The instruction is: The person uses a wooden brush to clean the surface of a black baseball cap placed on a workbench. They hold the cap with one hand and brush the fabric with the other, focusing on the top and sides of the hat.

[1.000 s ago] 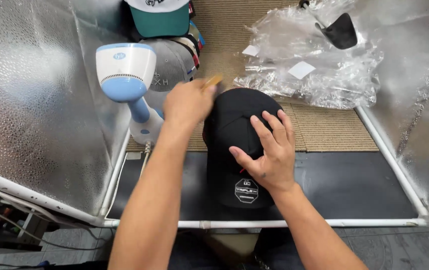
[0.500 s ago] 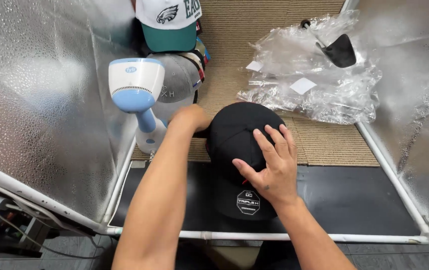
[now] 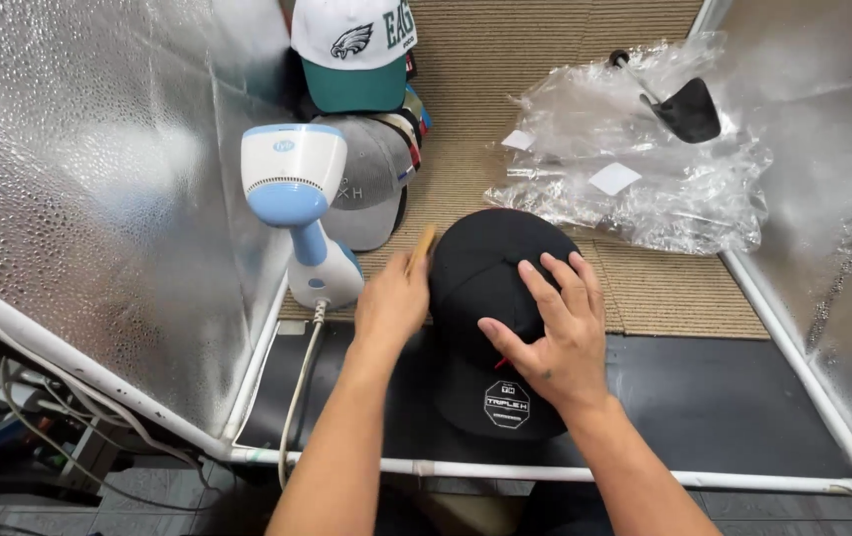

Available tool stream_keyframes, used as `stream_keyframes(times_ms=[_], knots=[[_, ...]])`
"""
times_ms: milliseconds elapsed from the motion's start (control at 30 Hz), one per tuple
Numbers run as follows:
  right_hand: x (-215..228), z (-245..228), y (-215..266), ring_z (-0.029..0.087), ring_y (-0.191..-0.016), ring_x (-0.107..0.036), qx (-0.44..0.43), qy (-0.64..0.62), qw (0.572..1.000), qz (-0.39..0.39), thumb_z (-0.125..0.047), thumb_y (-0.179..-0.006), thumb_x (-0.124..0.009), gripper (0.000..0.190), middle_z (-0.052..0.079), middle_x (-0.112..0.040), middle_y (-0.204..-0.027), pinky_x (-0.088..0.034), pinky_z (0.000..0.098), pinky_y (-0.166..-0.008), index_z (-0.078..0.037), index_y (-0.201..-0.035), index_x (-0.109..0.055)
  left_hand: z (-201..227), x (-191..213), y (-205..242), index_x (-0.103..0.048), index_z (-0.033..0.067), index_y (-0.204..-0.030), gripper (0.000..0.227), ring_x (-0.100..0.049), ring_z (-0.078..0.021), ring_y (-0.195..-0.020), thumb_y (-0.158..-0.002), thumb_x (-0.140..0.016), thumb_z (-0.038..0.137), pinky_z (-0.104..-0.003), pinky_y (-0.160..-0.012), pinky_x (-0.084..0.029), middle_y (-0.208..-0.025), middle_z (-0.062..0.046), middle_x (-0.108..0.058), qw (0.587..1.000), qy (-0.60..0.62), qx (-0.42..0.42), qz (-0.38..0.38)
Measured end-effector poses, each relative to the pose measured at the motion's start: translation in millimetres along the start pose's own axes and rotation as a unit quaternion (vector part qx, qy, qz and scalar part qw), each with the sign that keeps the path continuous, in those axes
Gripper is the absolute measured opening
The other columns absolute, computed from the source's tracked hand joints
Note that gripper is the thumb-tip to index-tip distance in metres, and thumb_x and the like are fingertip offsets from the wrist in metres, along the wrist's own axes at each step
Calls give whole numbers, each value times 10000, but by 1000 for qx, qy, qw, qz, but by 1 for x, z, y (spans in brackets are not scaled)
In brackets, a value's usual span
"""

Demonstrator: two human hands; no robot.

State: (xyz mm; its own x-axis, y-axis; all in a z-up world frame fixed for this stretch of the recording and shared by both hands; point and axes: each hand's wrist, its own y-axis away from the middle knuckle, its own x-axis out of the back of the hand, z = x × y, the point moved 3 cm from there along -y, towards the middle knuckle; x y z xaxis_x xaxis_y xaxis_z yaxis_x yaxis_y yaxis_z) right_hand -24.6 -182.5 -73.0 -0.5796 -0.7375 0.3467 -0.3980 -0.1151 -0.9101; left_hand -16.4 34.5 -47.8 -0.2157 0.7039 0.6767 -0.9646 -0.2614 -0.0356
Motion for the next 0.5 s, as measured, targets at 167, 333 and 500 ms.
stream_keyframes(times_ms=[167,333,500], knots=[[0,1,-1,461,-1340,-512,-6,-15,1000,-1,-544,-772,-864,711,158,-631,-1315,-392,540,-1143,-93,-1300,-711,-6,3,30,-559,105,-1422,528,-621,-534,-1144,-1025,-435,432,-597,-938,-512,-1173,-328,-652,994,64,-45,82],[-3,5,-5,459,-1334,-517,2,-25,1000,4,-518,-788,-868,689,161,-635,-1310,-394,538,-1146,-78,-1296,-717,-4,-33,34,-395,185,-1561,549,-637,-574,-1008,-1058,-459,392,-606,-843,-547,-1172,-283,-574,955,118,-165,216],[-2,5,2,441,-1330,-517,0,-37,999,4,-528,-838,-819,627,140,-637,-1294,-394,523,-1140,-96,-1283,-731,-72,-50,28,-465,139,-1481,598,-627,-517,-1185,-1033,-379,525,-597,-951,-522,-1248,-326,-638,992,78,100,-21]])
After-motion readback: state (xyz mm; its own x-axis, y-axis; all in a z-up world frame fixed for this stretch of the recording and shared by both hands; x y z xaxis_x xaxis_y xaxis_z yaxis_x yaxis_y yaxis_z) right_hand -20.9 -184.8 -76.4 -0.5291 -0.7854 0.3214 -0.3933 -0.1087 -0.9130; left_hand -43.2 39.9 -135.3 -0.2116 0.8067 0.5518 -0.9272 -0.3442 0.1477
